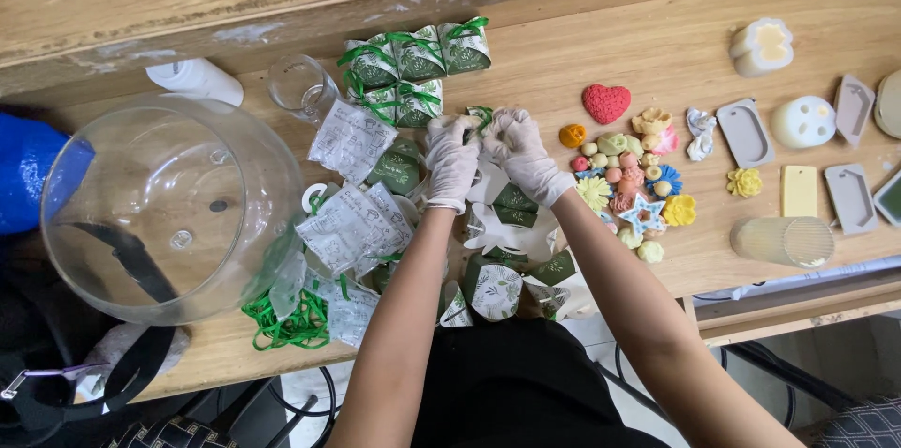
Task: Packaging small decorative wax items and candles into paper boxes and organizing gift supplies.
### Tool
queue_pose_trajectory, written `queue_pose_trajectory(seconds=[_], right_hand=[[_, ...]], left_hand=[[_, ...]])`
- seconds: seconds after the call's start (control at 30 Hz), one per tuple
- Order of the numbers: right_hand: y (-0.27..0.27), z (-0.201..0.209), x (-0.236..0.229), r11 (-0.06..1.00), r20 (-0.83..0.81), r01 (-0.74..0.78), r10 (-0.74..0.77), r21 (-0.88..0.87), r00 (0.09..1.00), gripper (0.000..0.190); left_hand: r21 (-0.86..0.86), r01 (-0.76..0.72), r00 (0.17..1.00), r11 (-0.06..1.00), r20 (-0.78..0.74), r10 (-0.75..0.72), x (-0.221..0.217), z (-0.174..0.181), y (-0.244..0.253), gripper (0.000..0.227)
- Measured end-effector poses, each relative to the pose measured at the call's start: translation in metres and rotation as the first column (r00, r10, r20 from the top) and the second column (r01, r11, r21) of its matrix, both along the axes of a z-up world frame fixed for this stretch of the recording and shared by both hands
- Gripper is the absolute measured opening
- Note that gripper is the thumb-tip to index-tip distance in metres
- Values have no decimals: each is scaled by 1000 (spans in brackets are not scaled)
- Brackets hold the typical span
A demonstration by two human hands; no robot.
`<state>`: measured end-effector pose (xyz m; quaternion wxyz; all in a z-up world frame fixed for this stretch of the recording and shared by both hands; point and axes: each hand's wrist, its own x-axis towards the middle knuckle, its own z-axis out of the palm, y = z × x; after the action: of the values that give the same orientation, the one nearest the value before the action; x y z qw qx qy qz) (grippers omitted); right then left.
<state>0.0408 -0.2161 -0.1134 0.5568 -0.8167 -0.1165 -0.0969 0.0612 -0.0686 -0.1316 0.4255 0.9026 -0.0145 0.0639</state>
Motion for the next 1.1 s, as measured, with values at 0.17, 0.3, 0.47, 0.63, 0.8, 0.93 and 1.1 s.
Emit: queue_pose_trajectory(seconds=[0.17, 0.3, 0.47, 0.63, 0.8, 0.93, 1.1], right_hand=[[-4, -10, 1, 916, -331, 207, -88, 344, 939, 7], [-10, -19, 6, 743, -338, 254, -39, 619, 940, 5], [-14, -11, 6, 705, -368, 260, 1, 659, 930, 3], [-22, -18, 5, 785, -365, 201, 35, 585, 930, 2], [-18, -21, 2, 926, -269, 216, -132, 311, 954, 3], [-18, -8, -1, 919, 159, 343, -316, -193, 935, 9], [-26, -43, 9, 814, -295, 318, -190, 485, 936, 6]], left_hand=[[-17, 44, 997, 999, 58, -43, -5, -9, 1, 31], [47, 144, 989, 988, -29, -143, -13, 25, 1, 36], [109, 149, 982, 983, -134, -134, -17, 57, -7, 39], [44, 112, 994, 993, 0, -112, -12, 71, -15, 46], [296, 230, 973, 927, -36, -230, -5, 61, -23, 24], [245, 254, 954, 936, 93, -284, 2, 55, -20, 24], [307, 410, 912, 859, -115, -395, 8, 79, -13, 21]])
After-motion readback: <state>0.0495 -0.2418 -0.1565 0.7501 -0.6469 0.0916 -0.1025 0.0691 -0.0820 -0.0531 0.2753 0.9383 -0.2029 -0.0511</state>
